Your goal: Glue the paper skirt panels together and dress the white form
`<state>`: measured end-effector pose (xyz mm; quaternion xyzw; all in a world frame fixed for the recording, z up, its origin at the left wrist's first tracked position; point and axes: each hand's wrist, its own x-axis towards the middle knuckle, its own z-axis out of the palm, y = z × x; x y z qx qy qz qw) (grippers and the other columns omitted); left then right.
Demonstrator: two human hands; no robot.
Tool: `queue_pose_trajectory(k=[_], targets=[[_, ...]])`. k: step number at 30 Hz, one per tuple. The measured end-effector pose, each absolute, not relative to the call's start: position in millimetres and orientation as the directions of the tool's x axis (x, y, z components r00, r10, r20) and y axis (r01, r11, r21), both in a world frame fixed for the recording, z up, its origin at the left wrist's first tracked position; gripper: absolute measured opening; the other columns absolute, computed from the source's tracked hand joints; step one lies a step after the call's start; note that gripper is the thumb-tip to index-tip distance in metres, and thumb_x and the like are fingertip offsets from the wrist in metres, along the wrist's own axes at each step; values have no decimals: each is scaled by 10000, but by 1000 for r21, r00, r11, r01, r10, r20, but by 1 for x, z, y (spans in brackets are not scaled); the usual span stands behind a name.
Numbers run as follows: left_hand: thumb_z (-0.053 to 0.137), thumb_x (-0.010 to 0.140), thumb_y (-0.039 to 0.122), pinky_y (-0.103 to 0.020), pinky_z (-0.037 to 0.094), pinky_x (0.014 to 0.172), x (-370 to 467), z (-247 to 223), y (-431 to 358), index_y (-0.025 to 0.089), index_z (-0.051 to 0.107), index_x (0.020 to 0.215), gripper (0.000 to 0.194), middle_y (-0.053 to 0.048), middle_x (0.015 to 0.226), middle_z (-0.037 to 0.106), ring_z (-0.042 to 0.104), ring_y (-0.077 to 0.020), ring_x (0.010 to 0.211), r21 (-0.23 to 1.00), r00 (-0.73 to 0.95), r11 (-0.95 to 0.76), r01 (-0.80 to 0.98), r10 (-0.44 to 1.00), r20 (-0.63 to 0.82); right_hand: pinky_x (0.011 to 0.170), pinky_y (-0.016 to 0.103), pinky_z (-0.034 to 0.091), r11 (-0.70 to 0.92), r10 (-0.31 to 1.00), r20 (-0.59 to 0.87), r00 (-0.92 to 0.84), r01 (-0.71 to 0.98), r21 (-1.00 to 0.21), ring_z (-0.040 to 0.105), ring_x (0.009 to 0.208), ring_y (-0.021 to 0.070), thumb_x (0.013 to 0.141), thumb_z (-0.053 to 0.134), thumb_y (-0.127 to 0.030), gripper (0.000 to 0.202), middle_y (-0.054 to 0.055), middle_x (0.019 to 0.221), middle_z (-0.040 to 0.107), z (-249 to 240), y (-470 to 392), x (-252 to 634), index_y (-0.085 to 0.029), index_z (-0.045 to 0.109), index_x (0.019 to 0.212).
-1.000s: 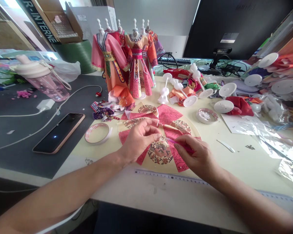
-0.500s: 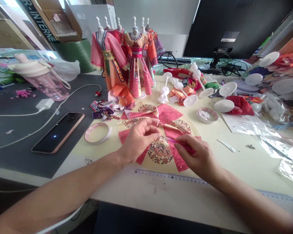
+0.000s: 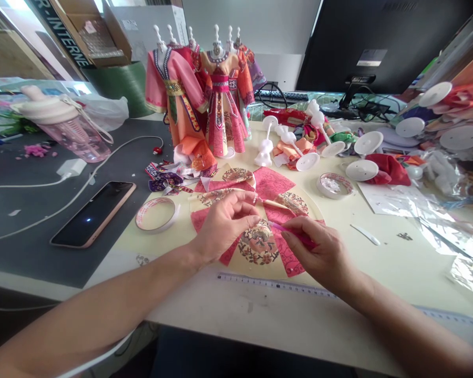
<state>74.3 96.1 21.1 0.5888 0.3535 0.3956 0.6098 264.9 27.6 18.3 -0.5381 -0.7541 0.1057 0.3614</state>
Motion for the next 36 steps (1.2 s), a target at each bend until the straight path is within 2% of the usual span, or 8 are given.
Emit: queue_pose_trajectory(k=[16, 19, 23, 26, 31, 36], targets=[[645, 763, 156, -237, 475, 721, 74, 24, 96, 162, 530, 1096, 352, 15, 775, 611, 572, -82, 702, 998, 436, 36, -52, 900, -10, 537, 234, 402, 394, 889, 436, -141, 720, -571, 474, 560, 83, 850, 544, -212, 46, -18, 640, 577, 21, 29, 269, -185, 581, 853], [636, 767, 163, -246, 488, 722, 72, 25, 101, 150, 523, 1095, 347, 12, 774, 610, 587, -91, 705, 1000, 454, 13, -8, 891, -8, 511, 232, 386, 344, 930, 331, -161, 698, -627, 440, 532, 78, 857, 539, -260, 88, -27, 617, 563, 27, 30, 276, -191, 586, 832], [635, 767, 182, -272, 504, 752, 66, 26, 108, 144, 533, 1089, 339, -14, 823, 629, 613, -122, 780, 993, 526, -68, 93, 850, 9, 522, 235, 396, 229, 956, 22, -292, 699, -678, 487, 583, 94, 869, 509, -320, 163, -16, 659, 592, 37, 33, 288, -204, 602, 804], [635, 763, 182, -277, 508, 764, 65, 26, 107, 144, 554, 1085, 333, -27, 844, 647, 618, -135, 820, 969, 606, -147, 197, 795, -2, 552, 231, 413, 193, 915, -144, -377, 722, -664, 521, 614, 94, 857, 509, -277, 143, -19, 698, 617, 44, 35, 292, -209, 602, 772], [590, 769, 130, -259, 520, 680, 68, 24, 96, 171, 561, 1105, 340, -8, 829, 650, 623, -123, 750, 928, 717, -254, 274, 697, -22, 591, 232, 427, 199, 897, -199, -395, 762, -616, 543, 646, 99, 850, 499, -235, 129, -27, 730, 637, 47, 34, 292, -224, 614, 793], [563, 771, 89, -257, 499, 702, 71, 24, 90, 200, 561, 1133, 379, 7, 831, 651, 613, -114, 753, 853, 759, -402, 333, 651, 10, 605, 224, 425, 236, 879, -208, -428, 772, -590, 553, 668, 96, 844, 493, -205, 146, -33, 760, 651, 44, 32, 293, -238, 632, 809]])
